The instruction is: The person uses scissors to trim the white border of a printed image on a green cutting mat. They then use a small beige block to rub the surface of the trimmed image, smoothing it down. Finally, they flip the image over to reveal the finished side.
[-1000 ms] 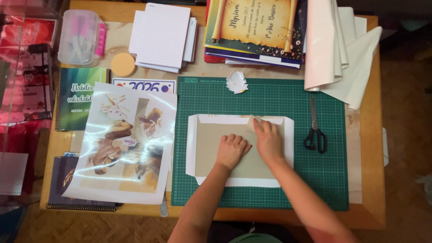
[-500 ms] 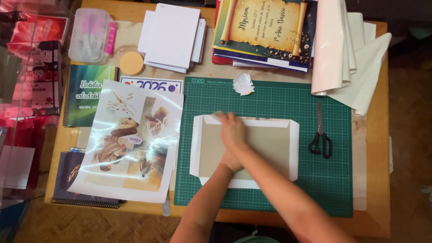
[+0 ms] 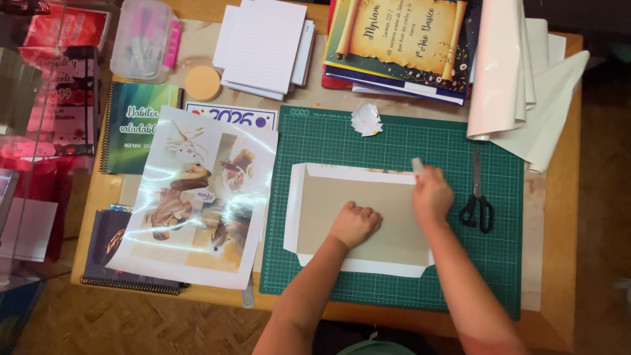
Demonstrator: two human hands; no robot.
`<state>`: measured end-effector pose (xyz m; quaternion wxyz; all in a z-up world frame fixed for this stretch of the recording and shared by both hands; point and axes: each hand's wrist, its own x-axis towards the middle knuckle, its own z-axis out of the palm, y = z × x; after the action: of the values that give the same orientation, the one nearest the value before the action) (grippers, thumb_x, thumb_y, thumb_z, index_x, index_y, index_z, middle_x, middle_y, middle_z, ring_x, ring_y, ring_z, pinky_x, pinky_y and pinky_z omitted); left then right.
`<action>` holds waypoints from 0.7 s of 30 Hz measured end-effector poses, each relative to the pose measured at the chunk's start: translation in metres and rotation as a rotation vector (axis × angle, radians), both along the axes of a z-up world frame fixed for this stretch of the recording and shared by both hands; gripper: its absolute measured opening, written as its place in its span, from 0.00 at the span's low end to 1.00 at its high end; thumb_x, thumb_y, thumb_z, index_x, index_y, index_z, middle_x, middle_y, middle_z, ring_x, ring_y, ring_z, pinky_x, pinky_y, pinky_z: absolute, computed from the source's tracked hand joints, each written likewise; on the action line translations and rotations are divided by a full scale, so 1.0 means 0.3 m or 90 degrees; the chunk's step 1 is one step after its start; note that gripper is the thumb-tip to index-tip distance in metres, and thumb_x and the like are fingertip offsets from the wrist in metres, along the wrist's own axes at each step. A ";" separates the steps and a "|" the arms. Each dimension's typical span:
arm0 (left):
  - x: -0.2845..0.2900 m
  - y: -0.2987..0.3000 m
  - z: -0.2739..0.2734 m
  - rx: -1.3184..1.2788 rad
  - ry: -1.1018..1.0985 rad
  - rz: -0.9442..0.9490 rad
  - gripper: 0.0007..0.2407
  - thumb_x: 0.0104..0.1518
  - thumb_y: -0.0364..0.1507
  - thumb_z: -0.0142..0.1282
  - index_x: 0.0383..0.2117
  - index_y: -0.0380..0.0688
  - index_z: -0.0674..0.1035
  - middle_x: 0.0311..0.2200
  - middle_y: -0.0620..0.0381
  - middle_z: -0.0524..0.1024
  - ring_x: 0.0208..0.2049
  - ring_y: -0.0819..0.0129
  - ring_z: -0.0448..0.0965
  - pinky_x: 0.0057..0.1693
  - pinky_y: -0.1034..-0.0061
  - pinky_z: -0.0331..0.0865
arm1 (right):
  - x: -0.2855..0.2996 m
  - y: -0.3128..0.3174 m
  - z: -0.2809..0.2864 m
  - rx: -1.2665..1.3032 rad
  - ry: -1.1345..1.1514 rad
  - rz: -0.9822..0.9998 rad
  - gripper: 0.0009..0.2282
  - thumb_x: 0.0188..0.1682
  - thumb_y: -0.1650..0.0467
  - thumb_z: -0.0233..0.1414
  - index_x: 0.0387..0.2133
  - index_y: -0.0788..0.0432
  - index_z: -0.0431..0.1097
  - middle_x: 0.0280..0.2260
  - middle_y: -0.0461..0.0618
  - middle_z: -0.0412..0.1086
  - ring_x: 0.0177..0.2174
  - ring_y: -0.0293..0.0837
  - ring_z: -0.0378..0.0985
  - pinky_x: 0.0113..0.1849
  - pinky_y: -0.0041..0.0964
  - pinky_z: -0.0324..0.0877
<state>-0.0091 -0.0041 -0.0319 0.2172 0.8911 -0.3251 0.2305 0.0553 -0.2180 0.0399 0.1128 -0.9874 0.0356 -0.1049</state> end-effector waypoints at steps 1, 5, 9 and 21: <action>-0.009 -0.002 -0.002 0.000 0.001 0.001 0.09 0.57 0.36 0.51 0.20 0.56 0.72 0.17 0.62 0.71 0.17 0.67 0.75 0.35 0.68 0.63 | -0.008 0.012 -0.003 0.000 0.001 0.001 0.06 0.48 0.72 0.54 0.38 0.56 0.72 0.32 0.53 0.69 0.28 0.63 0.77 0.32 0.57 0.73; -0.013 -0.002 -0.003 -0.002 0.003 -0.017 0.08 0.56 0.36 0.53 0.20 0.55 0.73 0.17 0.62 0.71 0.18 0.67 0.75 0.35 0.68 0.62 | 0.004 0.156 -0.013 0.038 0.010 0.028 0.05 0.48 0.73 0.52 0.36 0.56 0.72 0.31 0.54 0.69 0.28 0.63 0.78 0.32 0.58 0.74; -0.006 -0.019 -0.173 0.019 -0.031 -0.027 0.12 0.50 0.36 0.55 0.09 0.60 0.73 0.11 0.67 0.68 0.15 0.67 0.70 0.38 0.67 0.60 | 0.065 0.422 -0.061 0.058 0.015 0.121 0.04 0.45 0.70 0.53 0.33 0.49 0.70 0.31 0.47 0.68 0.28 0.59 0.79 0.31 0.52 0.75; -0.015 -0.031 -0.153 0.010 0.014 -0.016 0.10 0.56 0.40 0.52 0.17 0.59 0.74 0.16 0.65 0.70 0.18 0.67 0.73 0.37 0.66 0.62 | 0.073 0.703 -0.014 0.116 0.086 0.323 0.02 0.48 0.71 0.52 0.32 0.51 0.69 0.34 0.46 0.67 0.31 0.59 0.79 0.33 0.50 0.76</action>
<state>-0.0134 -0.0135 -0.0777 0.2167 0.8911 -0.3357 0.2152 0.0772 -0.0072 0.0357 0.2213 -0.9553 -0.1958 -0.0036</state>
